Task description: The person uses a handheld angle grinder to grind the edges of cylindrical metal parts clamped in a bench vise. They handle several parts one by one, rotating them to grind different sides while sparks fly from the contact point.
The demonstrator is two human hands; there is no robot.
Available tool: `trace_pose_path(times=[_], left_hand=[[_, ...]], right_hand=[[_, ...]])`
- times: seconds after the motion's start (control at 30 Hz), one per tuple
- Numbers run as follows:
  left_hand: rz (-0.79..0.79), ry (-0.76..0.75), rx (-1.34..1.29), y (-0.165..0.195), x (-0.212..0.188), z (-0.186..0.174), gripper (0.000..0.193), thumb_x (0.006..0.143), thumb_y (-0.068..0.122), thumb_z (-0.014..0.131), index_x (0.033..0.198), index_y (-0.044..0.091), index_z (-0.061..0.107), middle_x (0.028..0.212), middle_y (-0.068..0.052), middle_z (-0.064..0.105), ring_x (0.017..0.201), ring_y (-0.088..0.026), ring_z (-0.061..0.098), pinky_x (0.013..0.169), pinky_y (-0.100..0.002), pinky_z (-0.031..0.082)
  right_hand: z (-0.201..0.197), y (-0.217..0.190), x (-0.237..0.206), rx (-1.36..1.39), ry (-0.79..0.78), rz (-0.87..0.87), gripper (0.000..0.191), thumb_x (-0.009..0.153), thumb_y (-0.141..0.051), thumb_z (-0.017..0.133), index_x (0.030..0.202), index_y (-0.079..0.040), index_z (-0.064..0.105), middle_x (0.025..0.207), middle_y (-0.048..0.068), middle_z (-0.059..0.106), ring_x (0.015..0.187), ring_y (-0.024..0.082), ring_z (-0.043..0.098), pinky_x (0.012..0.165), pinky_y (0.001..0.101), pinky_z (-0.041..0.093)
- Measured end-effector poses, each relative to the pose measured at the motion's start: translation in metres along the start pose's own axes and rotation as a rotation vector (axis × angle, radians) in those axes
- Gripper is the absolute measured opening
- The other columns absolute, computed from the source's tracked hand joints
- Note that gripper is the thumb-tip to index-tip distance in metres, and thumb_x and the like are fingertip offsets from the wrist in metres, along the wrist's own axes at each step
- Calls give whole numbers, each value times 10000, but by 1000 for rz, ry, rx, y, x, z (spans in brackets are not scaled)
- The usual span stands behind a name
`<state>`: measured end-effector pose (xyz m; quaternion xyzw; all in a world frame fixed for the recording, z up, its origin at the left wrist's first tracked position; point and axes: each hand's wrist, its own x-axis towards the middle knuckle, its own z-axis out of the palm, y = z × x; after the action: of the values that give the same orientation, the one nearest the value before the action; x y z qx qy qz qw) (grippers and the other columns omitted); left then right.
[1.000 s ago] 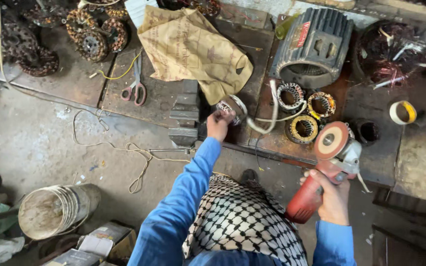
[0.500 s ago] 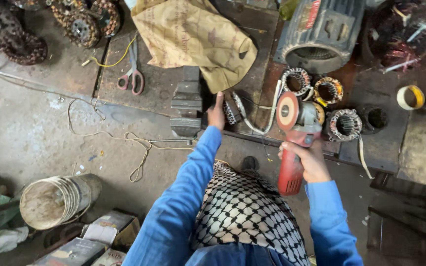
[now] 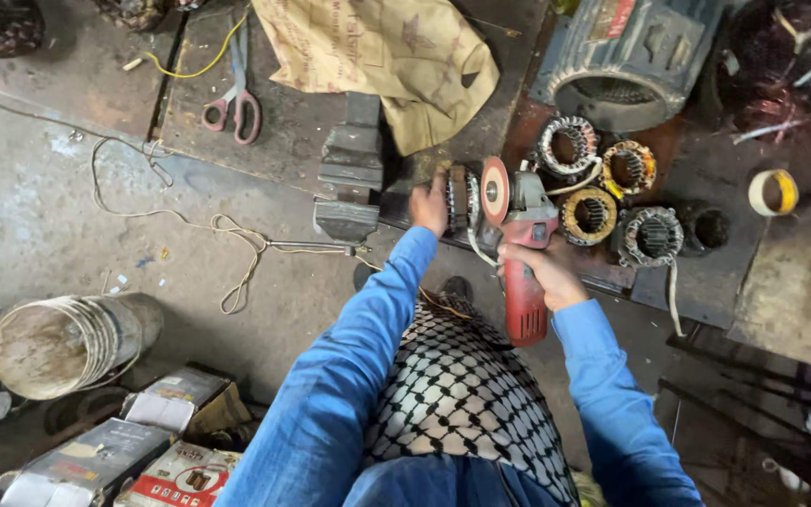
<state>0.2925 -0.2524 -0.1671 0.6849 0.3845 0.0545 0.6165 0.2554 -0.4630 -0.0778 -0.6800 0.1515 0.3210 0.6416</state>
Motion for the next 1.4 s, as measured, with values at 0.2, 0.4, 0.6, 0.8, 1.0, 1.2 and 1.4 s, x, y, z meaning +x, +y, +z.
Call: trace_pose_path(times=[0.2, 0.4, 0.6, 0.8, 1.0, 1.2, 1.4], left_hand=[[6, 24, 120, -8, 7, 0, 702, 899, 604, 603, 970, -79, 749, 1011, -332, 722, 1033, -466, 706, 911, -498, 532], [-15, -25, 265, -11, 7, 1, 781, 913, 669, 524, 1024, -75, 736, 1046, -359, 690, 1053, -508, 664, 941, -534, 505], [-23, -52, 280, -5, 5, -4, 789, 923, 667, 507, 1010, -80, 742, 1040, -359, 696, 1060, -504, 671, 946, -536, 513], [31, -28, 303, -4, 2, -2, 751, 942, 630, 492, 998, -75, 745, 1041, -342, 701, 1035, -500, 677, 936, -538, 522], [83, 12, 364, -9, 4, 1, 728, 974, 611, 463, 955, -60, 744, 1022, -334, 700, 1002, -500, 664, 913, -555, 510], [104, 19, 342, -10, 3, 1, 707, 986, 594, 449, 906, -43, 747, 987, -313, 711, 968, -495, 672, 896, -563, 516], [64, -4, 350, -5, -1, -2, 670, 998, 571, 449, 897, -18, 752, 972, -310, 714, 946, -496, 682, 889, -562, 521]], right_hand=[[10, 0, 6, -1, -67, -43, 301, 804, -121, 807, 1051, 0, 686, 821, 103, 726, 642, 210, 719, 584, 360, 609], [14, 3, 11, 3, -26, -13, 312, 788, -122, 814, 1051, -15, 687, 826, 90, 718, 640, 203, 713, 582, 357, 602], [19, 6, 13, -12, -27, -7, 325, 797, -133, 820, 1062, -4, 683, 837, 107, 720, 650, 211, 709, 574, 350, 586], [23, 3, 14, -38, 11, 73, 341, 782, -146, 818, 1071, -25, 684, 862, 117, 720, 646, 217, 711, 577, 353, 593], [25, 6, 9, -64, -18, 84, 333, 801, -158, 818, 1063, -4, 682, 855, 122, 721, 670, 220, 715, 601, 364, 596], [27, 4, 6, -50, -37, 149, 334, 807, -175, 805, 1077, -29, 676, 843, 105, 720, 675, 212, 710, 608, 363, 596], [34, -3, 0, -65, -34, 72, 347, 805, -142, 803, 1104, -8, 688, 865, 107, 724, 678, 210, 707, 617, 360, 604]])
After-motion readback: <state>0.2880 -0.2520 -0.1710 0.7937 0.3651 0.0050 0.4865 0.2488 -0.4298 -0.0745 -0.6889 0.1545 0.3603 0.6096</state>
